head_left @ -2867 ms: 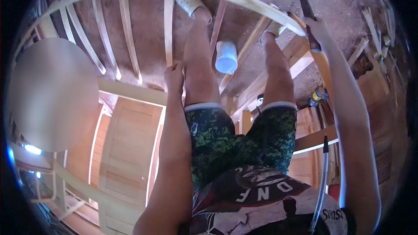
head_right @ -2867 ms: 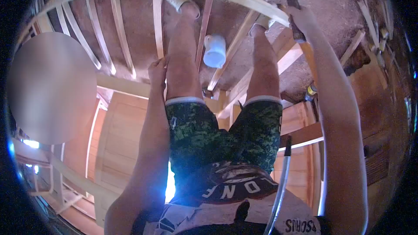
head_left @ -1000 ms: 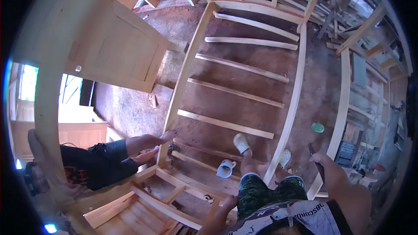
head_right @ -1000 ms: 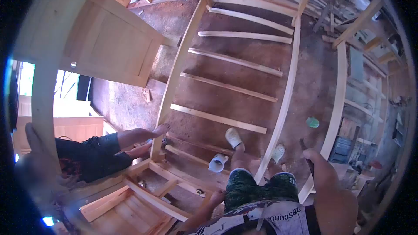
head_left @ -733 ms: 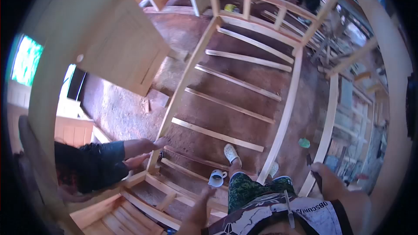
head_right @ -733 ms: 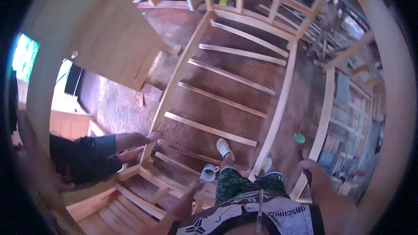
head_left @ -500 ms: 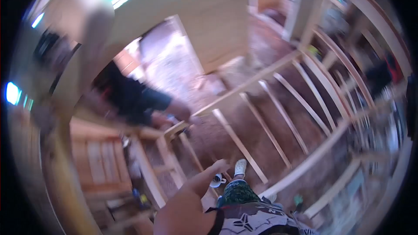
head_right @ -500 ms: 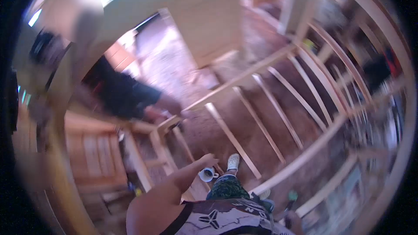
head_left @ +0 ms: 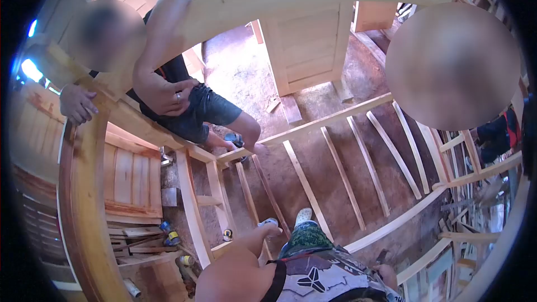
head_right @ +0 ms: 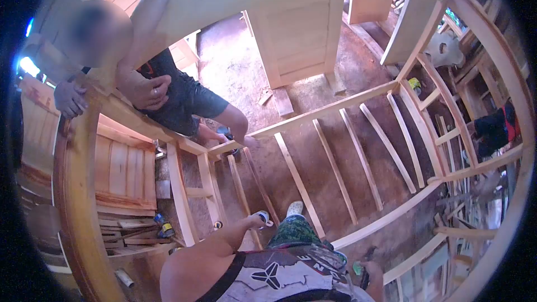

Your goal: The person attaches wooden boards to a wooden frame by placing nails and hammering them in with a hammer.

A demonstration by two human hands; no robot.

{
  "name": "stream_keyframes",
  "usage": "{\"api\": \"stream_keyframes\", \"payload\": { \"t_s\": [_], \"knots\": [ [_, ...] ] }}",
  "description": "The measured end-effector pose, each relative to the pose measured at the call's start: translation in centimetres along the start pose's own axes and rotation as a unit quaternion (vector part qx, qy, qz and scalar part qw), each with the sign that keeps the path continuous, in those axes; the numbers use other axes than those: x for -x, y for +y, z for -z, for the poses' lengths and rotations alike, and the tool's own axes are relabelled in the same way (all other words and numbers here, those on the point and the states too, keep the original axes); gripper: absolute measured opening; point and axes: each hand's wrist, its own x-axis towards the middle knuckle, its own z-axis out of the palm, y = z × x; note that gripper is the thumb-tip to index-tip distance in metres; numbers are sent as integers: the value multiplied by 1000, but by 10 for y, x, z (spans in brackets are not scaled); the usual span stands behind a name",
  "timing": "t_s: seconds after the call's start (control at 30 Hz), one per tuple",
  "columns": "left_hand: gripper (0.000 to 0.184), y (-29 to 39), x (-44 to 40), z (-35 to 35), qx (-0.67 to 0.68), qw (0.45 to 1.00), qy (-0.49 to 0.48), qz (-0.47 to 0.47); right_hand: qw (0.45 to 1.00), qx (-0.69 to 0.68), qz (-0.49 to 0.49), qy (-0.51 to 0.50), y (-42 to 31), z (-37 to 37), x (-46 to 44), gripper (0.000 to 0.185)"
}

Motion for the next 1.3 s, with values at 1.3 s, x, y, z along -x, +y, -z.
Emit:
{"api": "stream_keyframes", "payload": {
  "t_s": [1.3],
  "knots": [
    [20,-19,-95,316,146,923,356,-20,889,-197,-393,128,32,-159,159,34]
  ]
}}
